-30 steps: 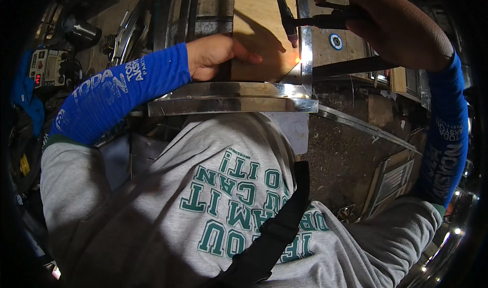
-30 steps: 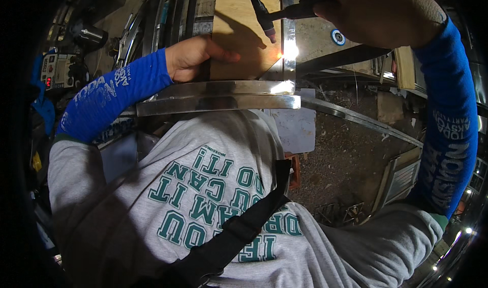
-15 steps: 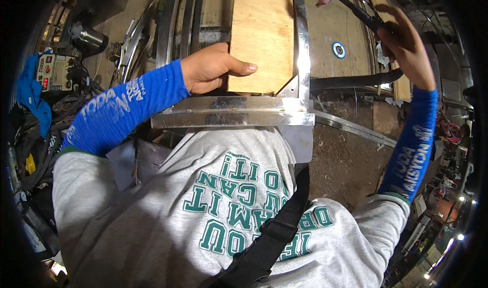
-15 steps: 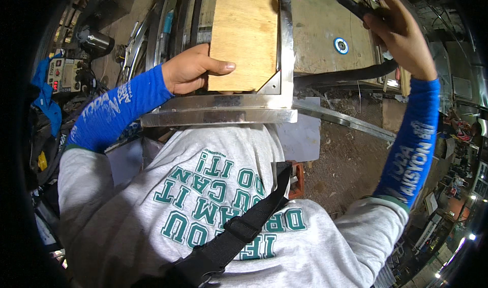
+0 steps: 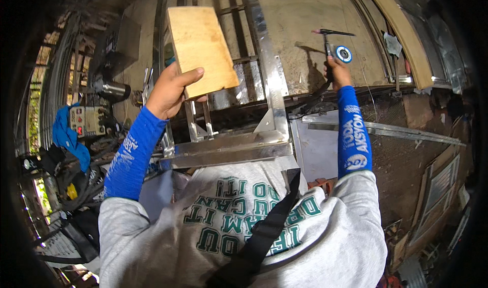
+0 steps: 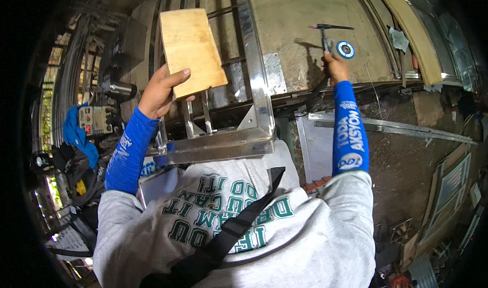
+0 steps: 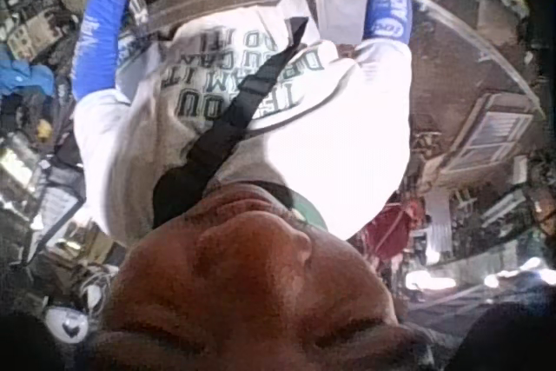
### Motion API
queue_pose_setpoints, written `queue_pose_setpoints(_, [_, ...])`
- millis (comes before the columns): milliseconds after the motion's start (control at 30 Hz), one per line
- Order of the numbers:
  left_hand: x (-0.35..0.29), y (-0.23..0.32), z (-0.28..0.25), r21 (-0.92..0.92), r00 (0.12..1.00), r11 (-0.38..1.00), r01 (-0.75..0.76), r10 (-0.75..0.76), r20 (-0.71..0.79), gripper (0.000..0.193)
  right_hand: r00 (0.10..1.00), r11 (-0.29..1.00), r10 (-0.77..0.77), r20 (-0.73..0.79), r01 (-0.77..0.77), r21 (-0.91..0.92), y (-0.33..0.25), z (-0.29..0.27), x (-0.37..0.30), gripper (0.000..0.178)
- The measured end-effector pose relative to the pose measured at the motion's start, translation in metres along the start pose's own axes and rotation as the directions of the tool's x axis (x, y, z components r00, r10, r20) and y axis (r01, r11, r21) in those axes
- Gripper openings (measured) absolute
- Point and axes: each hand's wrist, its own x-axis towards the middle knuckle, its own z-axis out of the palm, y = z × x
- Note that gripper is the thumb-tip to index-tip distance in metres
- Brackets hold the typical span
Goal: The person welds metal frame components using a handheld welding torch. They position a wooden template against the frame to guide alignment, then apply welds to joints. The person handles metal bars and a wooden template, and uses a welding torch to join parts.
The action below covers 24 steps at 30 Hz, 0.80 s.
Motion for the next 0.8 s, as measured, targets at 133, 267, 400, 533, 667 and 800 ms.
queue_pose_setpoints(133, [0.008, 0.005, -0.007, 0.0, 0.99, 0.999, 0.044, -0.044, -0.133, 0.044, 0.96, 0.921, -0.132, -0.247, 0.027, -0.388, 0.038, 0.039, 0.001, 0.045])
queue_pose_setpoints(267, [0.033, 0.013, -0.015, 0.134, 0.986, 0.99, 0.045, -0.022, -0.167, 0.043, 0.975, 0.98, -0.028, -0.221, 0.07, 0.187, 0.058, 0.051, -0.047, 0.022])
queue_pose_setpoints(400, [0.102, 0.0, -0.031, 0.188, 0.965, 0.955, 0.229, -0.198, -0.171, 0.044, 0.967, 0.927, 0.043, -0.249, 0.054, 0.372, 0.076, 0.043, -0.109, 0.016])
queue_pose_setpoints(533, [0.188, -0.041, -0.029, 0.246, 0.956, 0.937, 0.249, -0.197, -0.217, 0.043, 0.95, 0.938, 0.075, -0.302, 0.036, 0.345, 0.093, 0.009, -0.161, 0.017])
queue_pose_setpoints(667, [0.241, -0.088, -0.056, 0.193, 0.957, 0.967, 0.169, -0.114, -0.265, 0.042, 0.91, 0.953, 0.133, -0.392, -0.009, 0.303, 0.103, -0.003, -0.22, 0.015])
queue_pose_setpoints(800, [0.276, -0.105, -0.048, 0.226, 0.966, 0.947, 0.228, -0.191, -0.175, 0.038, 0.786, 0.944, 0.213, -0.581, -0.012, 0.33, 0.129, -0.032, -0.27, 0.016])
